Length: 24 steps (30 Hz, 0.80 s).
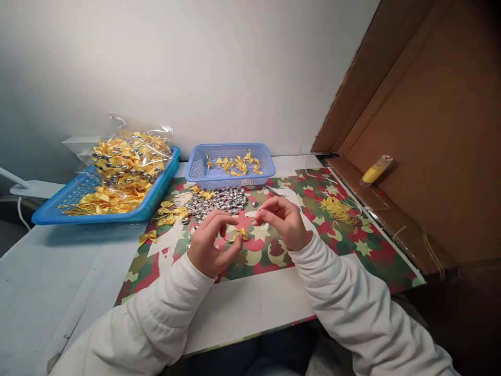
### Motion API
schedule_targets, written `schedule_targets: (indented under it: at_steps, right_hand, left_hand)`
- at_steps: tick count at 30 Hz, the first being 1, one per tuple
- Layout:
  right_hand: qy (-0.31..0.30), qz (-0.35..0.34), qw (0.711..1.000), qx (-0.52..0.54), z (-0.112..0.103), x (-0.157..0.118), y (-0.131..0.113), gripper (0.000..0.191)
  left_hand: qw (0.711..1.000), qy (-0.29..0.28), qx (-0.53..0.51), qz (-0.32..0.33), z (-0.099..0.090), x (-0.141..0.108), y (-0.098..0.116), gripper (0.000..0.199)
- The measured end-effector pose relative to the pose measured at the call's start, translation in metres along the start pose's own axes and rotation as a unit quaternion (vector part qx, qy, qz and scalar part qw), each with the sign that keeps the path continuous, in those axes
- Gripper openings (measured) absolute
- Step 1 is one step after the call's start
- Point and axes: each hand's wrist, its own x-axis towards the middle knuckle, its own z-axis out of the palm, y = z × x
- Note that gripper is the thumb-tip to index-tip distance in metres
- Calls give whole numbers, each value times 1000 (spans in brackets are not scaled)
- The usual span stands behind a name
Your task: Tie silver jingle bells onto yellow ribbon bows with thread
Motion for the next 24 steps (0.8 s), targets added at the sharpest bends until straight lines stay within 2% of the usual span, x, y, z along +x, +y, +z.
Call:
schedule_targets:
  at_steps: [3, 5, 7, 8, 10, 11, 16, 18, 21, 24]
  right_hand:
    - [-67, -2, 998, 9, 5, -5, -4, 21]
    - [-60, -1, 998, 2, 6, -6, -3, 21]
    - [-35, -2, 999, -10, 5, -5, 0, 20]
    - [-26, -2, 1000, -17, 4, -5, 2, 20]
    - [-24, -6, 999, -35, 3, -3, 5, 20]
    - [-26, -10, 998, -49, 2, -3, 7, 19]
    - [-76, -72, 976, -190, 1, -5, 8, 13]
    - [-103, -90, 966, -221, 1, -5, 6, 14]
    - [-108, -99, 959, -245, 0, -6, 5, 15]
    - [-87, -82, 958, -262, 0, -4, 6, 14]
  left_hand:
    - [986, -79, -124, -84, 2, -2, 11, 28]
    - [948, -121, -237, -177, 4, -3, 14, 23]
    - [880, -121, -355, -292, 5, -2, 13, 19]
    - [840, -112, -406, -342, 5, -1, 12, 25]
    - [774, -89, -479, -404, 3, 2, 9, 36]
    - [756, -76, -500, -416, 2, 4, 7, 39]
    - [743, 3, -518, -424, 2, 11, 3, 35]
    - [765, 7, -482, -428, 4, 10, 2, 35]
    - [817, -53, -398, -413, 7, 6, 3, 34]
    - [830, -137, -371, -394, 9, 1, 3, 34]
